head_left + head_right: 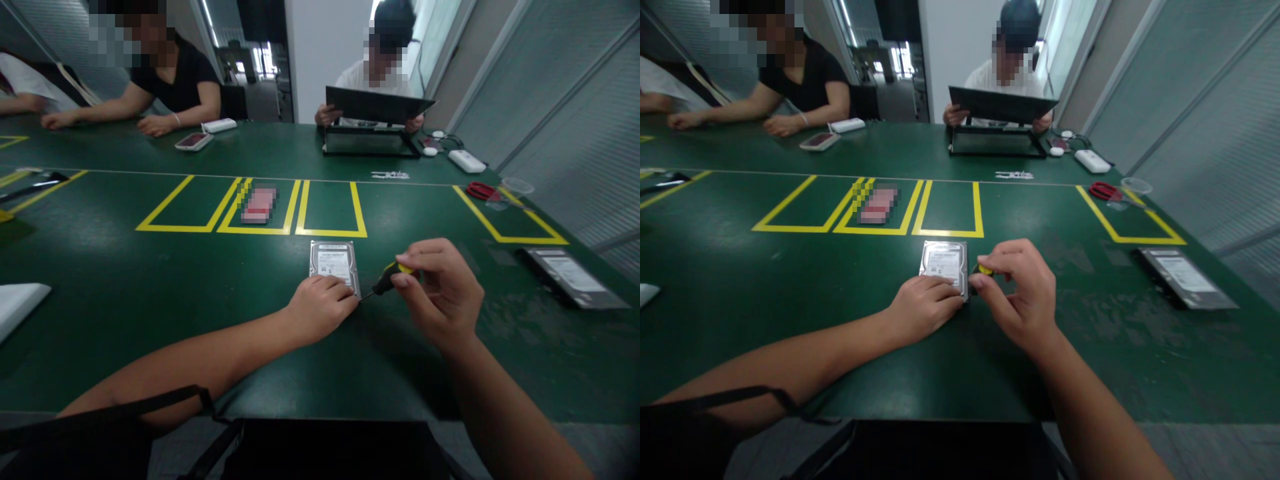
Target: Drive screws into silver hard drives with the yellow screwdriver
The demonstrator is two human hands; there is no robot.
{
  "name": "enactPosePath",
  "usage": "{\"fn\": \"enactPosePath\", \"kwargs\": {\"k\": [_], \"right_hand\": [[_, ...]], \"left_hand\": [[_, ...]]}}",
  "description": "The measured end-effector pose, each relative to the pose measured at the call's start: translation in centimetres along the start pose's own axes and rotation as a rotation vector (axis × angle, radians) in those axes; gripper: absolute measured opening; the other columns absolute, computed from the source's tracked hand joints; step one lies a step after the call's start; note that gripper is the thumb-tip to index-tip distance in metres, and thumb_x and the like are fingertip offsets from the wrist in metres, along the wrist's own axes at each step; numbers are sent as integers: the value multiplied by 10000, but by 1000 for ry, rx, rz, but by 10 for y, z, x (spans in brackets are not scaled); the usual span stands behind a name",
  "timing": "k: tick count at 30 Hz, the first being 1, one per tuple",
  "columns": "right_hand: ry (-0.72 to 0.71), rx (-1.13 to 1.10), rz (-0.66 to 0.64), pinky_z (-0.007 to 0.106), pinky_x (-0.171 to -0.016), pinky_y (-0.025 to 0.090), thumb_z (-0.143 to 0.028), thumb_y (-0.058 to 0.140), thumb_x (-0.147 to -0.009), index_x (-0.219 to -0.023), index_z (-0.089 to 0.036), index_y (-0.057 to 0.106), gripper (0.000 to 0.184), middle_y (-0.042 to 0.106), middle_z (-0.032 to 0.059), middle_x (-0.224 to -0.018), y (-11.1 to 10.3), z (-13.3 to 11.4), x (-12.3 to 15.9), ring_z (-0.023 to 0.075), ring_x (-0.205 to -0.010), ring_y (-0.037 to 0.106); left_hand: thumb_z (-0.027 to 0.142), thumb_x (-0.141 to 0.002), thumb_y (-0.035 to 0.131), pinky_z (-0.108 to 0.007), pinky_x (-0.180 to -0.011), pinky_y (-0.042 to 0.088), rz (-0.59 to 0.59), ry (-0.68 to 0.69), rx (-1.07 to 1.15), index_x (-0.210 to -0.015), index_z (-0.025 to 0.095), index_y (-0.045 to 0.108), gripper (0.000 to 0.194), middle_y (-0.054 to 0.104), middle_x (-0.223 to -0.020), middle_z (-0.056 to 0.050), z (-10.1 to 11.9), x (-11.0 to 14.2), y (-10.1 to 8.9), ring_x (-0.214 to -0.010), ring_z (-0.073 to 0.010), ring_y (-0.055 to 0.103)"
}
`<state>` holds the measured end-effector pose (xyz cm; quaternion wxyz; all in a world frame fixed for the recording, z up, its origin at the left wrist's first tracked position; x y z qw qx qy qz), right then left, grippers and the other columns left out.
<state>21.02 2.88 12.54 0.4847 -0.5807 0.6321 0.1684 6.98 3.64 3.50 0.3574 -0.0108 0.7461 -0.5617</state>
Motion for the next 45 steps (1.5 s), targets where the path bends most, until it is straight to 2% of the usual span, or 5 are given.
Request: {"fn": "enactPosePath", "kwargs": {"k": [12, 17, 24, 39, 45], "right_hand": [[-105, -3, -160, 341, -747, 517, -133, 600, -848, -1022, -187, 631, 184, 662, 53, -944, 10, -13, -20, 173, -847, 622], [-183, 45, -13, 334, -734, 499, -186, 632, -857, -988, -185, 657, 133, 604, 71, -975, 13, -15, -19, 180, -887, 588], [-189, 84, 122, 286, -643, 466, -179, 712, -833, -1067, -229, 652, 246, 564, 28, -858, 17, -9, -3, 144, -779, 545], [-143, 40, 149, 332, -700, 502, -182, 650, -855, -1110, -215, 620, 258, 633, 59, -1011, 9, 0, 5, 188, -919, 610], [-154, 120, 182, 291, -615, 449, -229, 727, -817, -1093, -240, 619, 297, 581, 25, -908, 9, 1, 6, 155, -798, 555]], "left_hand": [[272, -930, 579, -322, -654, 497, -26, -3, -5, -922, 222, 706, 136, 704, -825, -15, -1, -2, -1, -824, -199, 663], [264, -943, 559, -315, -658, 500, -1, 6, -1, -918, 219, 708, 158, 703, -814, -18, 0, -3, -3, -809, -189, 658], [248, -955, 540, -313, -709, 533, 35, 17, 17, -925, 211, 714, 180, 717, -857, -34, 1, -1, -2, -855, -190, 662], [251, -967, 503, -302, -658, 511, 20, 44, 28, -911, 198, 713, 225, 695, -797, -43, 4, 0, 4, -775, -183, 656], [242, -958, 525, -291, -643, 498, 19, 61, 25, -877, 201, 706, 202, 683, -770, -31, 5, -2, 1, -754, -177, 651]]}}
Point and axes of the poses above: each hand's wrist, its own x-axis away from the middle knuckle, its own y-axis out of the palm, z = x × y, the point moved 8 cm from there along -x, towards the middle knuckle
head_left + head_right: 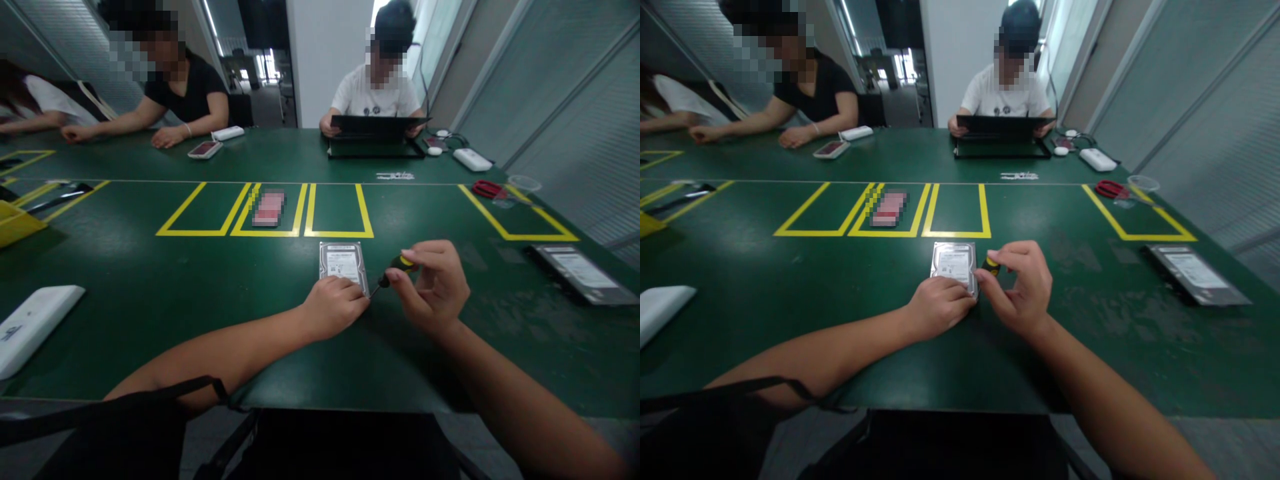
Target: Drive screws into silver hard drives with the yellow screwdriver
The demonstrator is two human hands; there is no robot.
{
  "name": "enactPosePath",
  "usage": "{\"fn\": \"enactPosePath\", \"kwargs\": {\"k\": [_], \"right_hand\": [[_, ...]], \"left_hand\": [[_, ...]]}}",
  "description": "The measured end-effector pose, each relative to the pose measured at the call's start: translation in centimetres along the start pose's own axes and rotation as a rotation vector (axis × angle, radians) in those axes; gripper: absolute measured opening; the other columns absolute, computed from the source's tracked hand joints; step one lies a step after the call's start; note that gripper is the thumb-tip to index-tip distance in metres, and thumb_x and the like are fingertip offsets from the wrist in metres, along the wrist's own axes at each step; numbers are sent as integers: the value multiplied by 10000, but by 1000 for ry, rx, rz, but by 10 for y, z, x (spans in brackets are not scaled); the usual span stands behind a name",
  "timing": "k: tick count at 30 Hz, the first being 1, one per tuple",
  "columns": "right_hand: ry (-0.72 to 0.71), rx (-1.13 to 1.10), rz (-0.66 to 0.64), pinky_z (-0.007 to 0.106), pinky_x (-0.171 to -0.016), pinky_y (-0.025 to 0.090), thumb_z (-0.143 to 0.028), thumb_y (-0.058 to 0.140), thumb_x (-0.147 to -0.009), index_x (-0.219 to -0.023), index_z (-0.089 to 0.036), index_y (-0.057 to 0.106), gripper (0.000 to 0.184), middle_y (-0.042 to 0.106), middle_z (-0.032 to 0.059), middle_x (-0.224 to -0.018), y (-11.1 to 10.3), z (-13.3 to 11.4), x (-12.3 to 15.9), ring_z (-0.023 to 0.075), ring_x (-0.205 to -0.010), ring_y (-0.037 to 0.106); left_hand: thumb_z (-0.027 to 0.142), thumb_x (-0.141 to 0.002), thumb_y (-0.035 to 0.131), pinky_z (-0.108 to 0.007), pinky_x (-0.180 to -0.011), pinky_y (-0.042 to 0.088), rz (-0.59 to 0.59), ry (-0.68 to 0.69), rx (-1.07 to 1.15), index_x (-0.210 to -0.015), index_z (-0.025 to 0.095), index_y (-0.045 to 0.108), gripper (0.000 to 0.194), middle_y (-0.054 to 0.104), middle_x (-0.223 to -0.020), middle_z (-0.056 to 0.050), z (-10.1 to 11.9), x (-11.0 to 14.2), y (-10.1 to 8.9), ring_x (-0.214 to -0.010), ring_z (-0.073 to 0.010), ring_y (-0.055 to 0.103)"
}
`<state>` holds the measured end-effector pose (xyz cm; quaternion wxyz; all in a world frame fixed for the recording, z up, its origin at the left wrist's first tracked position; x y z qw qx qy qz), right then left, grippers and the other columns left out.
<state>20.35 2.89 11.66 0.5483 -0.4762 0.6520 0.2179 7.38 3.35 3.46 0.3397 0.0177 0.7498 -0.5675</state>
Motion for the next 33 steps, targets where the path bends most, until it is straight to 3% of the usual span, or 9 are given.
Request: {"fn": "enactPosePath", "kwargs": {"k": [9, 12, 17, 24, 29, 33], "right_hand": [[45, -45, -61, 360, -724, 525, -193, 593, -868, -1141, -219, 634, 277, 663, 60, -1034, 2, -5, 2, 193, -910, 634], [34, -49, -54, 325, -674, 491, -220, 627, -869, -1136, -223, 632, 267, 649, 59, -1036, 2, -4, 1, 190, -920, 620], [3, -21, 2, 266, -598, 404, -214, 735, -814, -1071, -229, 649, 271, 601, 21, -911, -2, -2, 0, 133, -777, 539], [115, -6, 9, 297, -625, 445, -241, 681, -850, -1122, -218, 595, 285, 637, 32, -983, -1, 7, 9, 132, -751, 570], [85, -34, -12, 312, -642, 479, -303, 611, -896, -1045, -207, 577, 181, 635, 51, -980, 0, 6, 7, 171, -865, 614], [49, -39, 36, 283, -604, 442, -301, 675, -858, -1002, -215, 593, 187, 587, 29, -918, -3, 4, 4, 155, -825, 570]], "left_hand": [[239, -965, 507, -289, -645, 495, -61, 5, 25, -901, 200, 706, 213, 685, -781, -26, -1, 0, 5, -745, -164, 666], [246, -964, 502, -284, -657, 499, -69, 3, 41, -898, 195, 706, 220, 687, -792, -31, -2, 1, 6, -766, -167, 674], [260, -955, 518, -277, -660, 501, -72, 15, 49, -904, 199, 708, 206, 690, -795, -32, -3, 0, 4, -762, -167, 679], [277, -961, 507, -293, -658, 515, -74, 11, 46, -910, 200, 707, 220, 690, -816, -27, -4, 1, 4, -762, -170, 673], [286, -952, 524, -288, -611, 504, -25, 21, 11, -892, 204, 712, 213, 706, -821, -13, -4, 2, 1, -729, -175, 672], [281, -947, 534, -278, -619, 503, -9, 33, 1, -895, 193, 718, 210, 712, -825, -25, -3, 3, -1, -732, -175, 675]]}}
Point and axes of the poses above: each hand's wrist, its own x-axis away from the middle knuckle, its own y-axis out of the palm, z = x × y, the point moved 8 cm from there along -x, towards the middle knuckle
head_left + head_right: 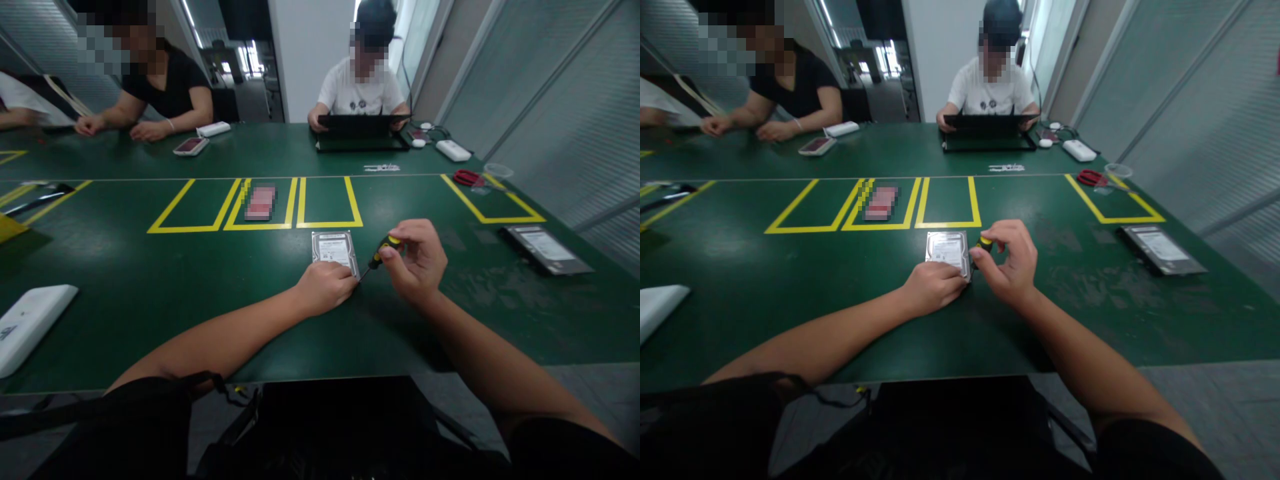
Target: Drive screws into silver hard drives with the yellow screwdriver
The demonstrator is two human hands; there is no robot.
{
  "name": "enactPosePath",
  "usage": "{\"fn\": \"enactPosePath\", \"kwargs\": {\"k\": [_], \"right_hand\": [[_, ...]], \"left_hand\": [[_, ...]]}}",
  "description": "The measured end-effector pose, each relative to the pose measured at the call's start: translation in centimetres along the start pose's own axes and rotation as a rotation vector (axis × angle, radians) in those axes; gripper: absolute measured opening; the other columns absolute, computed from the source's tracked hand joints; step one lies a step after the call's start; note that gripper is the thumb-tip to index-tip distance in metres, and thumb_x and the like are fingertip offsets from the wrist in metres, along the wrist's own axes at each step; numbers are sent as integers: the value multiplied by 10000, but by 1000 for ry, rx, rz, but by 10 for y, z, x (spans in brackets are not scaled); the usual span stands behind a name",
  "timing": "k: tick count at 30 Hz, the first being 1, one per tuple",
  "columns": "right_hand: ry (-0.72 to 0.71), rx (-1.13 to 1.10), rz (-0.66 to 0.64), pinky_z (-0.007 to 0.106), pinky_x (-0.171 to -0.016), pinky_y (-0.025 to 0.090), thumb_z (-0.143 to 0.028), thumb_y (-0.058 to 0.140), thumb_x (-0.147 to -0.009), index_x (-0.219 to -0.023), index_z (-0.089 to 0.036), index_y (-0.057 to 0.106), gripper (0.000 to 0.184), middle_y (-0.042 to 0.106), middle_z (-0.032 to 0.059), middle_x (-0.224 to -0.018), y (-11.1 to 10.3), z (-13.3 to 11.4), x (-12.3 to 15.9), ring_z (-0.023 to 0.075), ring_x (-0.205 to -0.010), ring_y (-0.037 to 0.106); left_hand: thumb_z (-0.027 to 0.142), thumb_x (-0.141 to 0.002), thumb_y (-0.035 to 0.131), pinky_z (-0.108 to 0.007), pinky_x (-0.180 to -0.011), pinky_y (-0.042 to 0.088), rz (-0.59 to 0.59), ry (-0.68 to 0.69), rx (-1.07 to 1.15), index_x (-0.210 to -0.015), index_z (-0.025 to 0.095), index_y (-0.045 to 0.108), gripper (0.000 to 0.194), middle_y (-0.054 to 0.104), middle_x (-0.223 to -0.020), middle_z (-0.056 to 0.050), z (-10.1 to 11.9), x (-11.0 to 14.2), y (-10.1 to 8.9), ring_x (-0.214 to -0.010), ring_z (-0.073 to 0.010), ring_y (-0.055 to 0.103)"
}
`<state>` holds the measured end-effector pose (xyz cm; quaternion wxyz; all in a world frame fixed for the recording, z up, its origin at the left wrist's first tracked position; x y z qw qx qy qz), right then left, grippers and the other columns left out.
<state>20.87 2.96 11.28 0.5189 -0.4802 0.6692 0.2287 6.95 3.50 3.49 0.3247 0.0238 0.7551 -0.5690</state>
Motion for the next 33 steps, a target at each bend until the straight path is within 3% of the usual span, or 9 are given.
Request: {"fn": "enactPosePath", "kwargs": {"k": [5, 12, 21, 25, 29, 33], "right_hand": [[5, 25, -3, 283, -606, 434, -269, 660, -860, -984, -210, 604, 148, 585, 20, -879, -1, -1, -1, 134, -747, 541], [9, -25, -43, 306, -675, 458, -207, 604, -881, -1054, -194, 632, 176, 635, 53, -984, -2, -4, -1, 163, -868, 584], [-3, 59, -16, 290, -628, 431, -238, 638, -883, -1032, -213, 635, 151, 592, 24, -875, -3, -5, -4, 129, -728, 516], [61, 6, -12, 309, -667, 460, -193, 607, -888, -1147, -225, 607, 261, 642, 37, -981, -5, 0, 2, 149, -807, 586], [87, -32, -66, 333, -715, 483, -217, 546, -923, -1115, -219, 614, 203, 648, 51, -1034, -1, 2, 3, 172, -915, 607], [53, -31, -48, 296, -646, 448, -261, 669, -873, -1076, -224, 630, 210, 607, 40, -981, -1, 1, -1, 149, -834, 560]], "left_hand": [[288, -953, 525, -290, -644, 517, -34, 6, 22, -924, 193, 719, 218, 711, -844, -34, 0, 1, 2, -757, -177, 677], [289, -959, 519, -301, -668, 540, -21, -4, 53, -962, 196, 728, 229, 721, -868, -41, -1, 2, 0, -768, -181, 690], [275, -956, 527, -304, -685, 544, -31, -10, 80, -971, 203, 725, 212, 725, -882, -37, -3, 4, 4, -784, -184, 698], [267, -956, 524, -302, -695, 540, -24, -7, 90, -981, 209, 723, 210, 726, -898, -41, -4, 4, 5, -792, -181, 697], [271, -954, 530, -299, -702, 538, -15, -11, 98, -979, 211, 723, 204, 726, -905, -45, -4, 4, 4, -801, -180, 699], [278, -953, 534, -308, -696, 542, -8, -18, 94, -967, 212, 725, 202, 727, -898, -41, -4, 3, 2, -794, -186, 698]]}}
Point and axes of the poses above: each hand's wrist, its own x-axis away from the middle knuckle, its own y-axis out of the palm, z = x × y, the point moved 8 cm from there along -x, towards the middle knuckle
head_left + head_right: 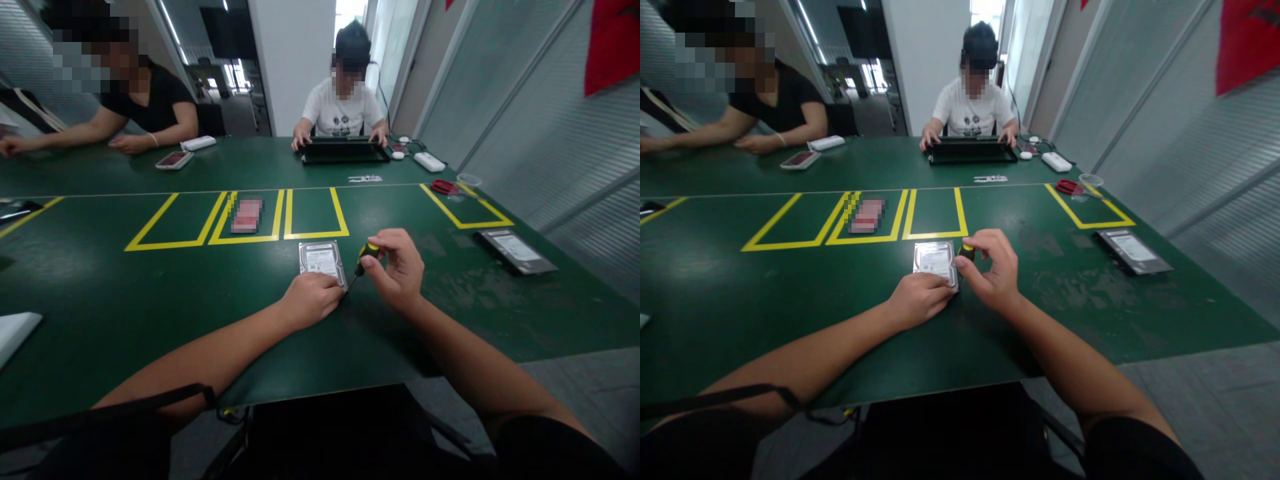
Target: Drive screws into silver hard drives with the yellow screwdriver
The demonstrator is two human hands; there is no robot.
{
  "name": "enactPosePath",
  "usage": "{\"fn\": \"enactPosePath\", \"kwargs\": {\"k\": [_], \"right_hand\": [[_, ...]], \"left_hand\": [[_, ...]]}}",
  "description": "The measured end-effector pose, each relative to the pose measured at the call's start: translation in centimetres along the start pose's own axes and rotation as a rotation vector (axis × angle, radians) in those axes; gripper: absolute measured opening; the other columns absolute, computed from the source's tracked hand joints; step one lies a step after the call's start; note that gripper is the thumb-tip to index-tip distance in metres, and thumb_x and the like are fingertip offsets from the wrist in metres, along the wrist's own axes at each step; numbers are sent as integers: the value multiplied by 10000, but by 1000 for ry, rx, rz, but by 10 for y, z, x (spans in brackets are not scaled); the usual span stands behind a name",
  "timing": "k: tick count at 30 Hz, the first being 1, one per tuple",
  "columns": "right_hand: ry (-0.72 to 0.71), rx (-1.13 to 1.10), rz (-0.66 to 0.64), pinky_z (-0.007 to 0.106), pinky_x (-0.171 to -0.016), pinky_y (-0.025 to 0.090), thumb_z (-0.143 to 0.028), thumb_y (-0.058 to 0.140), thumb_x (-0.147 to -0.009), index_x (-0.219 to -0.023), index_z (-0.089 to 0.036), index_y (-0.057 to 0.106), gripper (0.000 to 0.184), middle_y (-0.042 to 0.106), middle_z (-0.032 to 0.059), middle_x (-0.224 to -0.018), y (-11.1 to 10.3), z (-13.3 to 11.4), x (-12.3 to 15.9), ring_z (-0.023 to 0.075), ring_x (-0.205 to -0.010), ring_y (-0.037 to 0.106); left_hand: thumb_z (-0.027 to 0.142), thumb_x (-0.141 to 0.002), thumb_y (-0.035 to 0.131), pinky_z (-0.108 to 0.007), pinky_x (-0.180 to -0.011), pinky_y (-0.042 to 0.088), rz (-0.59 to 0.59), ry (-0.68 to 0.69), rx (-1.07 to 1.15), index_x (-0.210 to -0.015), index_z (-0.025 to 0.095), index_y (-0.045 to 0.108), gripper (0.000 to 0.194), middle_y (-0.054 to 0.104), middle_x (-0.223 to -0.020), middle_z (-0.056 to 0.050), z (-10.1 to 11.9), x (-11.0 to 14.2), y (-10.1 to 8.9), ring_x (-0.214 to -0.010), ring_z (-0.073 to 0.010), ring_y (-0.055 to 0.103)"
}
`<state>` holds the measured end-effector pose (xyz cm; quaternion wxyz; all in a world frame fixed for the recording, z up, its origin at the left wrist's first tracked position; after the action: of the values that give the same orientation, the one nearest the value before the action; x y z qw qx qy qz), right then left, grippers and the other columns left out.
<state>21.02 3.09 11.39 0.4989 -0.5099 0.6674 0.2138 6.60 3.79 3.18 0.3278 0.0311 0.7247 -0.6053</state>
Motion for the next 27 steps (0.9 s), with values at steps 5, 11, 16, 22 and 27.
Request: {"fn": "enactPosePath", "kwargs": {"k": [5, 11, 16, 22, 27], "right_hand": [[46, 11, -4, 299, -668, 444, -216, 677, -870, -1095, -233, 638, 229, 624, 22, -943, 0, 4, 1, 133, -785, 553], [135, -165, -82, 384, -821, 504, -224, 484, -974, -1228, -249, 605, 283, 655, 56, -1117, 5, 6, 6, 190, -981, 628], [59, -115, -56, 352, -788, 482, -246, 645, -893, -1133, -242, 650, 240, 615, 51, -1053, 4, 1, -1, 190, -981, 580], [147, -86, -24, 322, -740, 488, -209, 642, -894, -1142, -244, 643, 251, 604, 28, -975, 1, 9, 1, 148, -849, 588], [196, -164, -78, 356, -831, 519, -222, 518, -968, -1193, -237, 616, 245, 648, 50, -1110, 4, 12, 4, 170, -971, 632]], "left_hand": [[265, -950, 533, -313, -701, 544, -8, -6, -2, -939, 205, 725, 201, 727, -892, -42, 0, -1, 0, -796, -188, 698], [275, -944, 543, -308, -686, 541, -2, -20, 21, -955, 198, 722, 195, 730, -891, -45, -2, -1, 1, -796, -191, 704], [274, -942, 549, -318, -696, 549, 15, -16, 28, -946, 200, 723, 189, 738, -892, -44, -2, -1, 0, -800, -197, 711], [261, -946, 535, -318, -686, 545, -9, -14, 52, -912, 198, 717, 196, 733, -874, -39, -3, -3, 0, -793, -197, 707], [271, -943, 540, -309, -674, 532, -18, -12, 48, -909, 194, 716, 195, 727, -853, -42, -3, -3, 0, -779, -193, 701]]}}
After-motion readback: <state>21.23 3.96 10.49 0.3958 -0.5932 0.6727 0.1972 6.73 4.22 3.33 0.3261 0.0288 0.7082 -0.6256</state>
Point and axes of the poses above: each hand's wrist, its own x-axis away from the middle knuckle, its own y-axis out of the palm, z = x × y, the point moved 8 cm from there along -x, towards the middle knuckle
